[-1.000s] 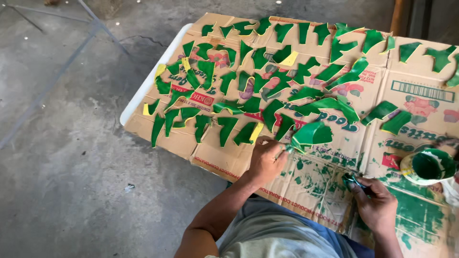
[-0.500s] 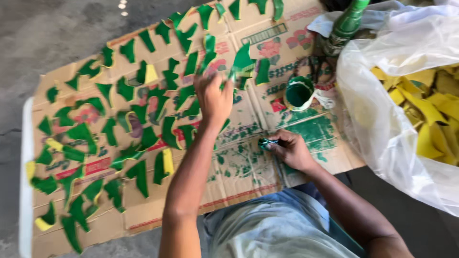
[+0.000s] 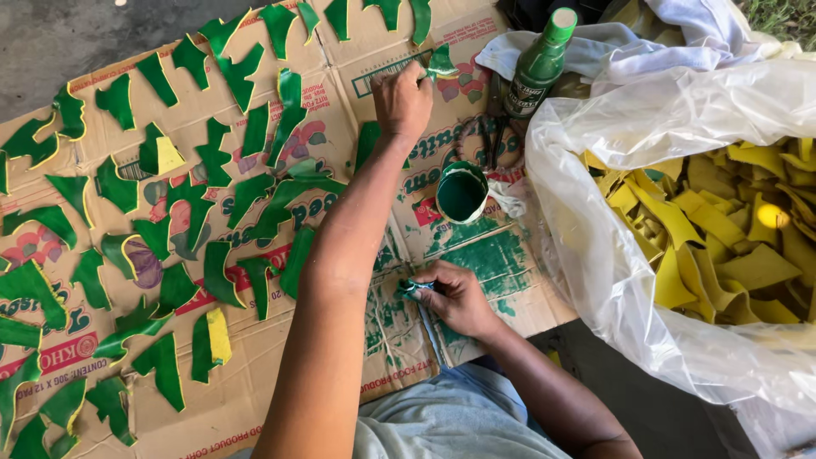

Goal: The person paints green paint onto multiple yellow foam pieces using a paintbrush. They repeatedly dip the brush into a paint can and apply paint to each piece, then place the painted pieces on a cardboard surface.

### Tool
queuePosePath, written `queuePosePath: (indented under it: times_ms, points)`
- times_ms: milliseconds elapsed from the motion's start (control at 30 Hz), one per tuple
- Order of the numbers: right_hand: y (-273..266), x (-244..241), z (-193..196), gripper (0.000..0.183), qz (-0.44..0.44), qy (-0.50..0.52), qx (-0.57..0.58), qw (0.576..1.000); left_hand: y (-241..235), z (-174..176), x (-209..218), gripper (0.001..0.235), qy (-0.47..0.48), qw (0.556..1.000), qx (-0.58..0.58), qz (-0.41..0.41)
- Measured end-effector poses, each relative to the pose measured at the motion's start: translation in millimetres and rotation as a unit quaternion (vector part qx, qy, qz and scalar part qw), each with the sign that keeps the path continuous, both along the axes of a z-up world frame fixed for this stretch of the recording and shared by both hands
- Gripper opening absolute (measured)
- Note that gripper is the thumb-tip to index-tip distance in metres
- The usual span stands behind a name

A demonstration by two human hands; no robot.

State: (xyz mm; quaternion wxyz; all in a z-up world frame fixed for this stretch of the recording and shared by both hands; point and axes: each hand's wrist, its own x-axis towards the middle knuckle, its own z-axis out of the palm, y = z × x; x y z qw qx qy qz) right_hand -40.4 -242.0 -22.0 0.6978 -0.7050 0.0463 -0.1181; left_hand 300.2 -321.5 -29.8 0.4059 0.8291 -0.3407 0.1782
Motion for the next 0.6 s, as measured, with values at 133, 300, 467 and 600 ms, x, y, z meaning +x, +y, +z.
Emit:
queuePosePath:
  times_ms: [133, 300, 467, 600]
  points:
    - [2, 4, 8, 0.015, 0.007, 0.000, -0.009, 1.000, 2, 1, 0, 0.012, 0.007, 0.998, 0.054, 0.004]
    - [0, 0, 5, 0.017, -0.006, 0.005, -0.050, 0.999, 59, 18, 20, 0.011, 0.073, 0.996, 0.033, -0.050]
    - [2, 3, 8, 0.018, 0.001, 0.017, -0.045, 0.999, 140, 37, 34, 0.012, 0.061, 0.987, 0.132, -0.072]
    - [2, 4, 5, 0.016, -0.003, 0.004, -0.065, 0.998, 130, 28, 17, 0.017, -0.011, 0.978, 0.147, -0.150]
